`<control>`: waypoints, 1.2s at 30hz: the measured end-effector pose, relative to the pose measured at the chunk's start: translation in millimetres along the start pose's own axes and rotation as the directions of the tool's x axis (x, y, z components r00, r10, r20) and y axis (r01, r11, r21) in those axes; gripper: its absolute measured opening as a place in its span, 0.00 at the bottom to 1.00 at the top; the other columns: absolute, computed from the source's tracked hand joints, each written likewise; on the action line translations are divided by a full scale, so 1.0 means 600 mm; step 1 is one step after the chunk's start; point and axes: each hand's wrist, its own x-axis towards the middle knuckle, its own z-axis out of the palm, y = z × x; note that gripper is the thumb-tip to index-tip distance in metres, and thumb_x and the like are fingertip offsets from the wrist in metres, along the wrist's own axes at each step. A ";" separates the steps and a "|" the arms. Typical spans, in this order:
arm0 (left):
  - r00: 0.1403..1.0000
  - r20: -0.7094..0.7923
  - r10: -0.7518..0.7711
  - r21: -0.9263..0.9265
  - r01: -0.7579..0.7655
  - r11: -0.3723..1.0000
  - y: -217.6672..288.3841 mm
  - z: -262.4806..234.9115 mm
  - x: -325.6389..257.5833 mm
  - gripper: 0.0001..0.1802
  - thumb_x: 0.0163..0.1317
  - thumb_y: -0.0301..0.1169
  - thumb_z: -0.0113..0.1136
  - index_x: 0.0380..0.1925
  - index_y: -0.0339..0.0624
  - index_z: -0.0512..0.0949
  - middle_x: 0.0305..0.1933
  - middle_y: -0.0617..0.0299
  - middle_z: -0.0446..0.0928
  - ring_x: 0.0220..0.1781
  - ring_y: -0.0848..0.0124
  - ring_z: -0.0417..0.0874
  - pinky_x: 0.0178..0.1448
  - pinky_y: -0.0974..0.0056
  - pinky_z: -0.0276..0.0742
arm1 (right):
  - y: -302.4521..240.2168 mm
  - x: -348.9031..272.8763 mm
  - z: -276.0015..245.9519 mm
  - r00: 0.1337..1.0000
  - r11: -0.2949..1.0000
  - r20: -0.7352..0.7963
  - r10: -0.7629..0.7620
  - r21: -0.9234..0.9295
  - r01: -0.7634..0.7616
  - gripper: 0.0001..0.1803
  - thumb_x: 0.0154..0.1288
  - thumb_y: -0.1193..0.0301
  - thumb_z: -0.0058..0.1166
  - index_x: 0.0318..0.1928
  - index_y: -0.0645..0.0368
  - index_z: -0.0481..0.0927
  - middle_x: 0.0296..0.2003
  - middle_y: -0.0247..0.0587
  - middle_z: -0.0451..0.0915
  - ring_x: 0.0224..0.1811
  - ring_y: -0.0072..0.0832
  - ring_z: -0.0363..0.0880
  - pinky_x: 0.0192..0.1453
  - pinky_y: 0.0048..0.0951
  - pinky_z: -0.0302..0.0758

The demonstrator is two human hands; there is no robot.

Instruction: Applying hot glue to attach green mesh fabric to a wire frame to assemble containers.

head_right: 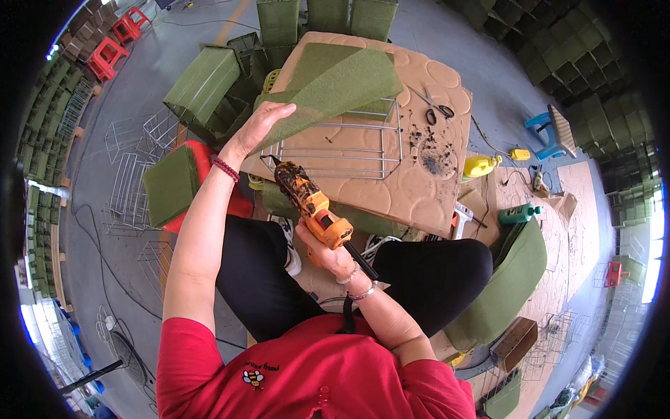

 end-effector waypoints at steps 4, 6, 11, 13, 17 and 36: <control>0.999 0.019 -0.026 -0.028 0.027 0.999 0.002 0.002 -0.001 0.26 0.66 0.48 0.51 0.28 0.30 0.75 0.28 0.73 0.68 0.35 0.79 0.66 0.46 0.70 0.64 | -0.019 0.004 0.018 0.994 0.991 -0.087 0.070 0.118 -0.060 0.11 0.65 0.69 0.54 0.45 0.58 0.74 0.40 0.32 0.76 0.45 0.21 0.74 0.50 0.24 0.71; 0.999 -0.022 -0.027 -0.026 0.026 0.999 0.006 0.008 -0.001 0.28 0.65 0.49 0.51 0.36 0.27 0.78 0.33 0.69 0.74 0.40 0.77 0.70 0.52 0.69 0.64 | -0.037 0.006 0.027 0.977 0.945 -0.167 0.132 0.320 -0.073 0.05 0.61 0.76 0.57 0.38 0.59 0.76 0.34 0.29 0.77 0.38 0.17 0.73 0.43 0.22 0.71; 0.999 0.021 -0.045 -0.020 0.045 0.999 0.005 0.003 -0.002 0.30 0.64 0.50 0.51 0.43 0.27 0.78 0.41 0.63 0.79 0.46 0.75 0.73 0.58 0.68 0.64 | -0.020 0.012 0.026 0.982 0.934 -0.141 0.123 0.351 -0.066 0.05 0.62 0.75 0.57 0.38 0.60 0.76 0.34 0.30 0.77 0.38 0.17 0.73 0.43 0.22 0.72; 0.999 -0.007 -0.041 -0.012 0.041 0.999 0.005 0.003 -0.002 0.30 0.64 0.49 0.51 0.43 0.26 0.78 0.41 0.62 0.79 0.46 0.75 0.73 0.58 0.68 0.64 | -0.024 0.005 0.023 0.989 0.964 -0.133 0.064 0.265 -0.026 0.05 0.62 0.75 0.56 0.38 0.60 0.76 0.34 0.30 0.77 0.38 0.18 0.73 0.43 0.23 0.72; 0.997 0.032 -0.065 -0.024 0.066 0.998 0.000 -0.005 -0.001 0.30 0.64 0.48 0.51 0.45 0.26 0.77 0.42 0.61 0.79 0.47 0.75 0.73 0.58 0.68 0.64 | -0.013 -0.002 0.017 0.982 0.995 -0.181 0.062 0.090 -0.046 0.05 0.63 0.75 0.55 0.39 0.60 0.75 0.35 0.31 0.77 0.39 0.19 0.74 0.45 0.24 0.71; 0.997 -0.007 -0.071 -0.013 0.071 0.997 0.004 -0.001 -0.002 0.29 0.65 0.47 0.51 0.50 0.27 0.75 0.46 0.58 0.79 0.49 0.74 0.74 0.59 0.69 0.64 | -0.002 -0.004 0.014 0.983 0.993 -0.180 0.026 0.121 -0.004 0.06 0.64 0.74 0.54 0.40 0.59 0.74 0.35 0.31 0.76 0.40 0.19 0.73 0.45 0.24 0.70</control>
